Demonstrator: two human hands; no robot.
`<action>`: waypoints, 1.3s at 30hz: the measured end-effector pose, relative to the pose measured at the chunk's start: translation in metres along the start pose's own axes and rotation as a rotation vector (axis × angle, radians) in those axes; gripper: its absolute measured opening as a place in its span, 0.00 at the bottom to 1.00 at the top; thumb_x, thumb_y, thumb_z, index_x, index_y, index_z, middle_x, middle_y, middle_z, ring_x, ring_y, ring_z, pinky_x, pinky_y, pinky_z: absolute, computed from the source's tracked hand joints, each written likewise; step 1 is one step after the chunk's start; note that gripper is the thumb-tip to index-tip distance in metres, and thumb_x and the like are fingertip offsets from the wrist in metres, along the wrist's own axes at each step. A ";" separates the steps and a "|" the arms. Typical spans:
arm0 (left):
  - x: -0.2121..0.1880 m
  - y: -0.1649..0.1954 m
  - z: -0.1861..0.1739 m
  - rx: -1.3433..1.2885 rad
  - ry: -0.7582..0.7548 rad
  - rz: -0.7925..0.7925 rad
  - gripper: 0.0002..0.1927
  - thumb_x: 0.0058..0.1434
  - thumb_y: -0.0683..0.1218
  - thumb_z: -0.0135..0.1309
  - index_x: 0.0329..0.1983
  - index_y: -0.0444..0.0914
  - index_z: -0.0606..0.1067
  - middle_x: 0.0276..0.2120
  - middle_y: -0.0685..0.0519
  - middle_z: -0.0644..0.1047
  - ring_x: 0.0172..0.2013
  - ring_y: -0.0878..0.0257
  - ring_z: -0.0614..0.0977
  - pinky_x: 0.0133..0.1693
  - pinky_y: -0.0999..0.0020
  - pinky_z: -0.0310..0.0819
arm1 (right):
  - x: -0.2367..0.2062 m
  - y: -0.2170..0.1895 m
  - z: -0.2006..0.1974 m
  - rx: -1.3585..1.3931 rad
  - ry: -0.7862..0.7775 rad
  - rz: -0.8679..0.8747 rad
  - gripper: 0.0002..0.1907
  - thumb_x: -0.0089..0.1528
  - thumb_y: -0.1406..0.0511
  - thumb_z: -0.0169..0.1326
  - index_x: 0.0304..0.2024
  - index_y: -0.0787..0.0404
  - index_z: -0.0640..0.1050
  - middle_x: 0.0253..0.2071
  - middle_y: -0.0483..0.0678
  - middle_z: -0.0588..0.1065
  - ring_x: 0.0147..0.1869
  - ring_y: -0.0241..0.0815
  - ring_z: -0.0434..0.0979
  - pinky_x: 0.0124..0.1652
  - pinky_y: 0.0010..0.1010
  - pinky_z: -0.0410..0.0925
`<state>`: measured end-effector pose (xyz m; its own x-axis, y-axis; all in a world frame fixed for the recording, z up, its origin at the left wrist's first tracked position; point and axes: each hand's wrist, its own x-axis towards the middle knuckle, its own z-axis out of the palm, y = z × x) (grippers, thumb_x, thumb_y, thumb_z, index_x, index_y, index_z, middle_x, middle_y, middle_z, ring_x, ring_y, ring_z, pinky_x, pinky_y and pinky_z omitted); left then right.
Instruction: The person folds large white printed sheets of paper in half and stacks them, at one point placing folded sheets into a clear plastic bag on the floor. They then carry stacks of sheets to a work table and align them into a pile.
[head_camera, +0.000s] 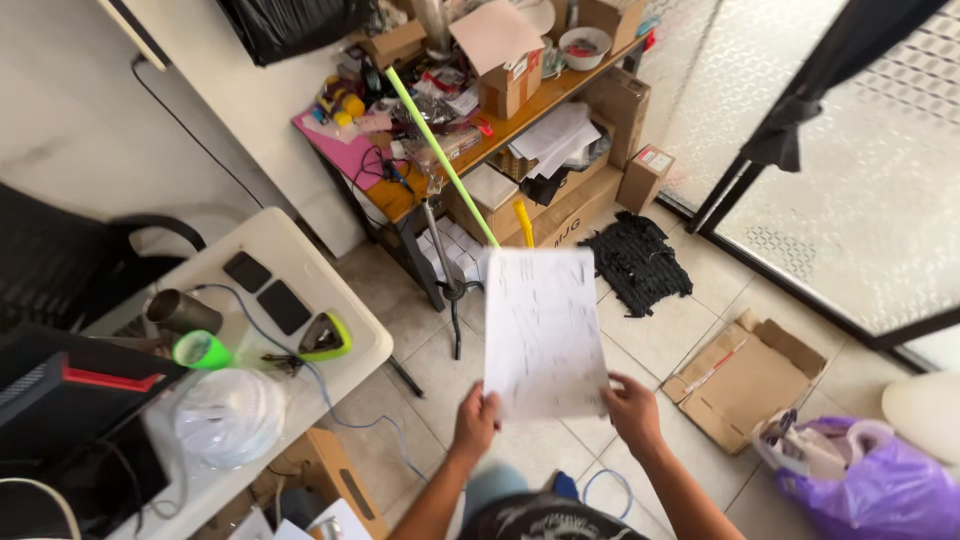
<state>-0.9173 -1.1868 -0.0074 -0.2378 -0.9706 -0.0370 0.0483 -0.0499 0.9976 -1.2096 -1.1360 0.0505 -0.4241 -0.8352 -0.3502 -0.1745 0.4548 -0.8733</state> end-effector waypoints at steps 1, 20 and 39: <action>0.014 -0.001 -0.003 -0.050 0.045 -0.053 0.15 0.71 0.51 0.49 0.52 0.37 0.74 0.23 0.58 0.75 0.18 0.72 0.72 0.20 0.74 0.67 | 0.013 -0.013 0.003 0.091 -0.045 -0.046 0.22 0.65 0.65 0.55 0.62 0.65 0.76 0.36 0.56 0.83 0.27 0.38 0.74 0.26 0.28 0.66; 0.667 0.139 -0.001 -0.266 0.106 0.092 0.08 0.71 0.44 0.48 0.46 0.34 0.74 0.24 0.57 0.69 0.17 0.70 0.67 0.18 0.72 0.64 | 0.353 -0.151 -0.019 0.486 0.106 0.055 0.20 0.69 0.61 0.48 0.60 0.63 0.75 0.52 0.51 0.80 0.46 0.44 0.81 0.41 0.33 0.71; 0.899 0.142 0.056 0.200 0.548 -0.200 0.29 0.67 0.53 0.50 0.69 0.39 0.60 0.40 0.47 0.80 0.22 0.57 0.79 0.23 0.63 0.72 | 0.800 -0.239 -0.073 0.272 -0.423 0.116 0.20 0.66 0.59 0.51 0.58 0.60 0.76 0.49 0.51 0.82 0.44 0.44 0.81 0.38 0.34 0.68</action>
<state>-1.1788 -2.0529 0.1039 0.3121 -0.9295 -0.1967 -0.1415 -0.2502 0.9578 -1.5717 -1.8905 0.0041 -0.0206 -0.8617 -0.5069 0.1139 0.5017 -0.8575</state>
